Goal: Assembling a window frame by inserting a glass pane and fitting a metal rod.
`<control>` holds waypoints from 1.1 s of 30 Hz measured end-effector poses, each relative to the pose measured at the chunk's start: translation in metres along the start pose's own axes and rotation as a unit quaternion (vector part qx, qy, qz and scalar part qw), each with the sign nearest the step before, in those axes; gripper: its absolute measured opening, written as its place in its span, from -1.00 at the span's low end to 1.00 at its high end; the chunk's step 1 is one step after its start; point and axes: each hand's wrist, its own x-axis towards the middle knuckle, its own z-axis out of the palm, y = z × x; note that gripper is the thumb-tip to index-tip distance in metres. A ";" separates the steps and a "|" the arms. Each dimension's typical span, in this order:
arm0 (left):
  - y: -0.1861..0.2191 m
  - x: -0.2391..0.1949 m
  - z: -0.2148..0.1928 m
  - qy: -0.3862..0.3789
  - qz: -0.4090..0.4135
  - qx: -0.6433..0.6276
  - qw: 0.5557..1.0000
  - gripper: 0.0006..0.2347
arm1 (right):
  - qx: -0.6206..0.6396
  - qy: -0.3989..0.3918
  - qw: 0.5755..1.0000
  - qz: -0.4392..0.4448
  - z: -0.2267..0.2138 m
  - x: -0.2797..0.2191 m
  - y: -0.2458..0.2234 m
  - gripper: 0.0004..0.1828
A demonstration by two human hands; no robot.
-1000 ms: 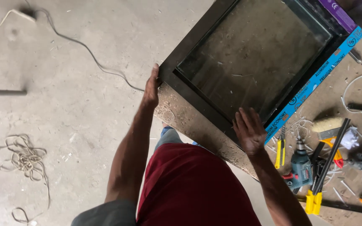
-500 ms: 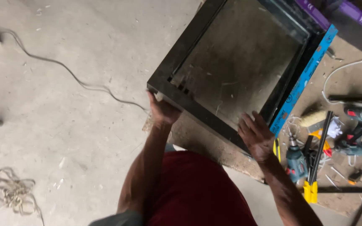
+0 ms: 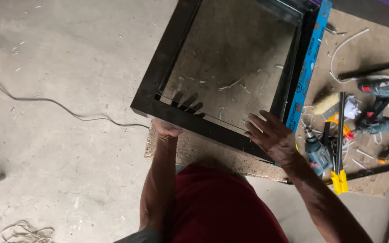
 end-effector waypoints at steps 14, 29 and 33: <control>-0.009 -0.018 0.016 0.095 -0.121 -0.187 0.970 -0.44 | -0.010 0.119 0.916 0.383 -0.044 -0.049 -0.026 -0.62; -0.025 -0.035 0.036 0.355 -0.128 -0.142 0.915 -0.29 | 0.548 0.106 0.535 0.635 -0.044 -0.051 -0.065 -0.66; -0.026 -0.033 0.035 0.414 -0.101 -0.124 0.896 -0.24 | 0.583 0.135 0.522 0.608 0.037 -0.129 -0.051 -0.59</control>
